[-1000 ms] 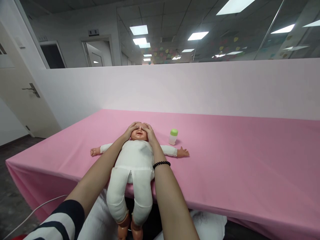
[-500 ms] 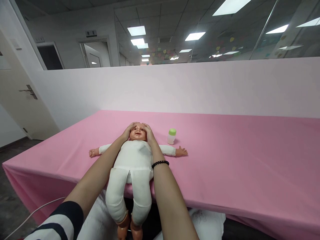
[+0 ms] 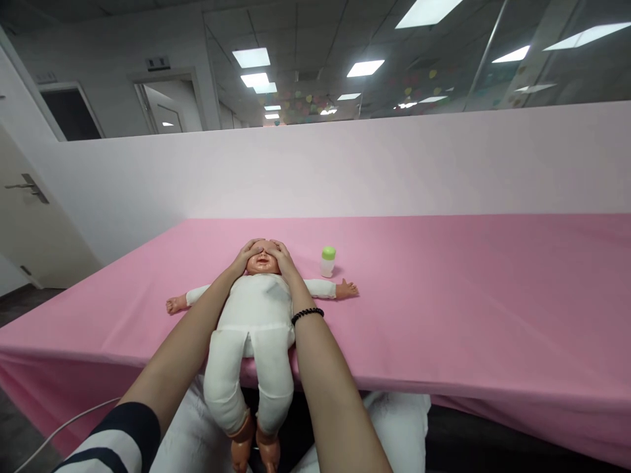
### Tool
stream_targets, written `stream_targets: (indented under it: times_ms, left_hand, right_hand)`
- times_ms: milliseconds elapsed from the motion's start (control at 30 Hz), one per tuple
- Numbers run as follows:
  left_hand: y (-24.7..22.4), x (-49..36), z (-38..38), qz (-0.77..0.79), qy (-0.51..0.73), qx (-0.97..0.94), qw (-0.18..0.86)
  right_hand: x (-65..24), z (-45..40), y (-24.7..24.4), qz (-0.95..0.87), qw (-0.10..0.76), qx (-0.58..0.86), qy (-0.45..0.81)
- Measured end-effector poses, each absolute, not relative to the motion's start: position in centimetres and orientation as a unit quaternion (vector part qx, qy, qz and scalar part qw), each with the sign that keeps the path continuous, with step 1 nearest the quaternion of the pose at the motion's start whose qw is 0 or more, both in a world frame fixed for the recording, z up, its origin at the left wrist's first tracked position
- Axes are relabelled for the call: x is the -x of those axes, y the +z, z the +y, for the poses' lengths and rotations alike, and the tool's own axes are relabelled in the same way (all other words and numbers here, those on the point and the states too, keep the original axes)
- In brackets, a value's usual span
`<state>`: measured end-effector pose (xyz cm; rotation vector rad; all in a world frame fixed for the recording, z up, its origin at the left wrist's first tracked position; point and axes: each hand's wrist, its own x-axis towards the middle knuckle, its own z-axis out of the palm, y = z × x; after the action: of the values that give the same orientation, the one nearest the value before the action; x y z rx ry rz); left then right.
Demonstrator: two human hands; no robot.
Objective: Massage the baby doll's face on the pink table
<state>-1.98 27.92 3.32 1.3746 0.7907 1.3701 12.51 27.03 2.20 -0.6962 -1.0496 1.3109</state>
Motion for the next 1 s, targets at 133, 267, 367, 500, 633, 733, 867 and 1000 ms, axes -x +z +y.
stream_targets:
  times_ms: [133, 267, 367, 500, 633, 733, 867, 1000]
  left_hand:
    - [3.4, 1.9, 27.7, 0.332, 0.566, -0.566, 0.500]
    - [3.6, 1.9, 27.6, 0.335, 0.561, -0.567, 0.502]
    - [3.5, 2.0, 27.7, 0.336, 0.560, -0.567, 0.502]
    - [3.1, 2.1, 28.1, 0.333, 0.558, -0.571, 0.501]
    - [2.6, 2.1, 28.7, 0.324, 0.567, -0.575, 0.493]
    - [2.3, 2.0, 29.2, 0.319, 0.574, -0.579, 0.483]
    - [2.2, 2.0, 29.3, 0.315, 0.579, -0.583, 0.475]
    - [2.2, 2.1, 29.0, 0.310, 0.574, -0.585, 0.481]
  right_hand:
    - [-12.6, 26.2, 2.7, -0.461, 0.615, 0.308, 0.560]
    - [-12.6, 26.2, 2.9, -0.465, 0.613, 0.309, 0.560]
    - [-12.6, 26.6, 2.7, -0.460, 0.610, 0.306, 0.568]
    - [-12.5, 27.2, 2.3, -0.452, 0.612, 0.296, 0.577]
    - [-12.5, 27.8, 1.9, -0.446, 0.615, 0.284, 0.585]
    - [-12.5, 28.3, 1.5, -0.438, 0.619, 0.279, 0.589]
    - [-12.5, 28.7, 1.3, -0.435, 0.623, 0.281, 0.586]
    - [-12.4, 28.3, 1.6, -0.455, 0.619, 0.284, 0.574]
